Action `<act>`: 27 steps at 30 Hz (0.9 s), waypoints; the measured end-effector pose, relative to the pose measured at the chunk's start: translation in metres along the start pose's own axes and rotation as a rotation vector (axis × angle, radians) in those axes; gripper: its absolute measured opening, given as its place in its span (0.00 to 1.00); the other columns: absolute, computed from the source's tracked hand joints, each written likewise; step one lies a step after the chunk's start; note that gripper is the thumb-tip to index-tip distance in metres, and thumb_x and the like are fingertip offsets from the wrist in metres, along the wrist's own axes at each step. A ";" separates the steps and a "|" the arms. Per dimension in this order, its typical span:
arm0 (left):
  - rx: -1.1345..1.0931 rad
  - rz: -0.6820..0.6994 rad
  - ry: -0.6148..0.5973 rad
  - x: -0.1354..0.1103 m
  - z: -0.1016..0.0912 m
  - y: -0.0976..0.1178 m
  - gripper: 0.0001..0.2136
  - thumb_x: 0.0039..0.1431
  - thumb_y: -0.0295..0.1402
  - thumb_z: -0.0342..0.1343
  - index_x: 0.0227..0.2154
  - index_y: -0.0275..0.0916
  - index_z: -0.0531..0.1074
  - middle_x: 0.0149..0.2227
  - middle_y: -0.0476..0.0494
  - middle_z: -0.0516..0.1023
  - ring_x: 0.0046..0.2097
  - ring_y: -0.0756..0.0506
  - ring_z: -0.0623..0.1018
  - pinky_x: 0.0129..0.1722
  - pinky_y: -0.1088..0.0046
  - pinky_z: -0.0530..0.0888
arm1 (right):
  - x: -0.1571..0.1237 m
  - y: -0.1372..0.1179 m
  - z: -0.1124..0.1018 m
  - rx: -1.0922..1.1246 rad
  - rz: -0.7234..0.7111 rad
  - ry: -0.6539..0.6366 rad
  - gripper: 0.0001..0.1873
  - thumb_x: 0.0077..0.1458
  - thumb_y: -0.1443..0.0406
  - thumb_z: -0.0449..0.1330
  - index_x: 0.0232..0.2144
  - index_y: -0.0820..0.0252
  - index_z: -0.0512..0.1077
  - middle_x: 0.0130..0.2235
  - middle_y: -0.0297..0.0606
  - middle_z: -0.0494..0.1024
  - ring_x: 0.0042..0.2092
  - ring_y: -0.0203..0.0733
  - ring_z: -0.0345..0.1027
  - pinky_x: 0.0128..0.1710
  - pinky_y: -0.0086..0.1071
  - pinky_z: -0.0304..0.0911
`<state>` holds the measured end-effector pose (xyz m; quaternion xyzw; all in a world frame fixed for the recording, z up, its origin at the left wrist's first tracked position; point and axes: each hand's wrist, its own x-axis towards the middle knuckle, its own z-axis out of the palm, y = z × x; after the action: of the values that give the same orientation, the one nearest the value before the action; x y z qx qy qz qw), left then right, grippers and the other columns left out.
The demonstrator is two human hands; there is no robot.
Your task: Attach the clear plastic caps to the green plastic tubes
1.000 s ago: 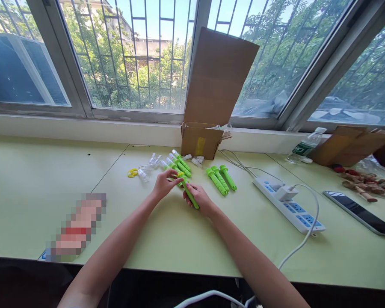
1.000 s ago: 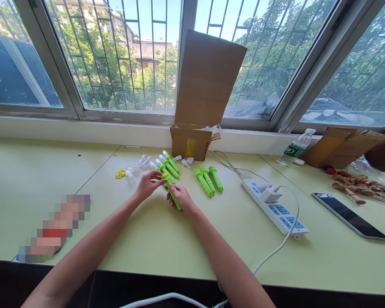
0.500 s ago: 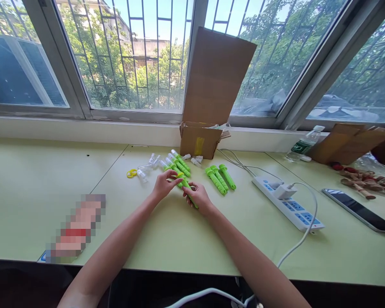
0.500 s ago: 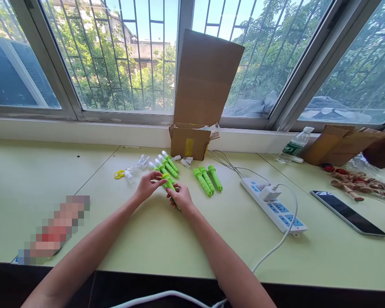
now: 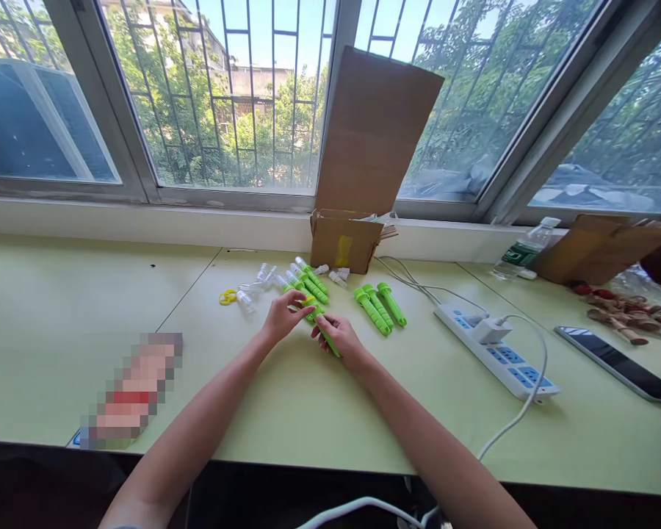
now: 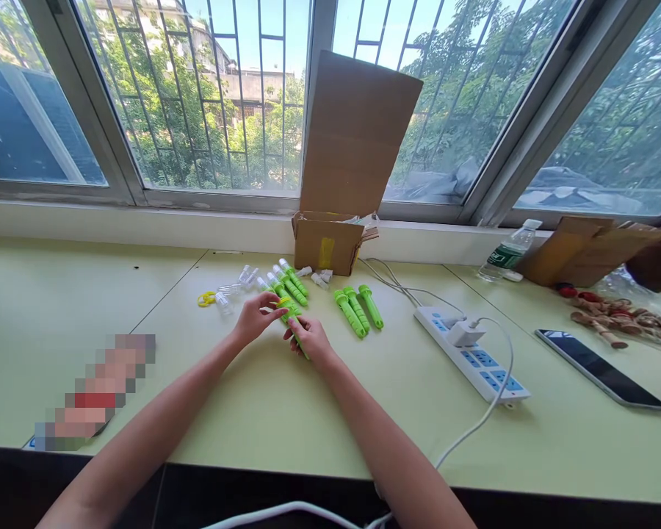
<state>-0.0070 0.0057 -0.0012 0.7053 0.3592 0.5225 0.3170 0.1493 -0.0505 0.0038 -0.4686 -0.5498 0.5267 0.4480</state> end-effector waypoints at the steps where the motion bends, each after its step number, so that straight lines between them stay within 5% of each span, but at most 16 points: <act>1: 0.006 0.002 -0.002 0.000 0.000 0.000 0.16 0.47 0.44 0.60 0.33 0.37 0.69 0.33 0.45 0.74 0.33 0.48 0.77 0.27 0.74 0.77 | 0.000 0.000 0.000 -0.003 0.002 -0.016 0.23 0.46 0.46 0.56 0.25 0.61 0.67 0.24 0.34 0.73 0.17 0.28 0.59 0.13 0.23 0.51; 16: 0.039 0.011 0.016 0.000 0.005 -0.004 0.15 0.48 0.45 0.59 0.31 0.37 0.68 0.32 0.46 0.74 0.34 0.48 0.77 0.28 0.74 0.76 | 0.001 0.004 -0.002 0.012 0.047 0.020 0.18 0.44 0.52 0.60 0.27 0.59 0.63 0.17 0.24 0.64 0.13 0.26 0.50 0.10 0.22 0.41; 27: 0.028 0.015 0.003 -0.001 0.005 -0.002 0.15 0.47 0.42 0.60 0.32 0.37 0.68 0.33 0.46 0.73 0.34 0.49 0.77 0.29 0.74 0.78 | 0.003 0.008 -0.001 0.010 0.020 0.115 0.19 0.41 0.54 0.62 0.31 0.59 0.64 0.23 0.29 0.71 0.15 0.28 0.57 0.08 0.22 0.46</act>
<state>-0.0029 0.0057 -0.0048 0.7114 0.3617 0.5210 0.3028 0.1499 -0.0476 -0.0042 -0.5014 -0.5159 0.5061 0.4758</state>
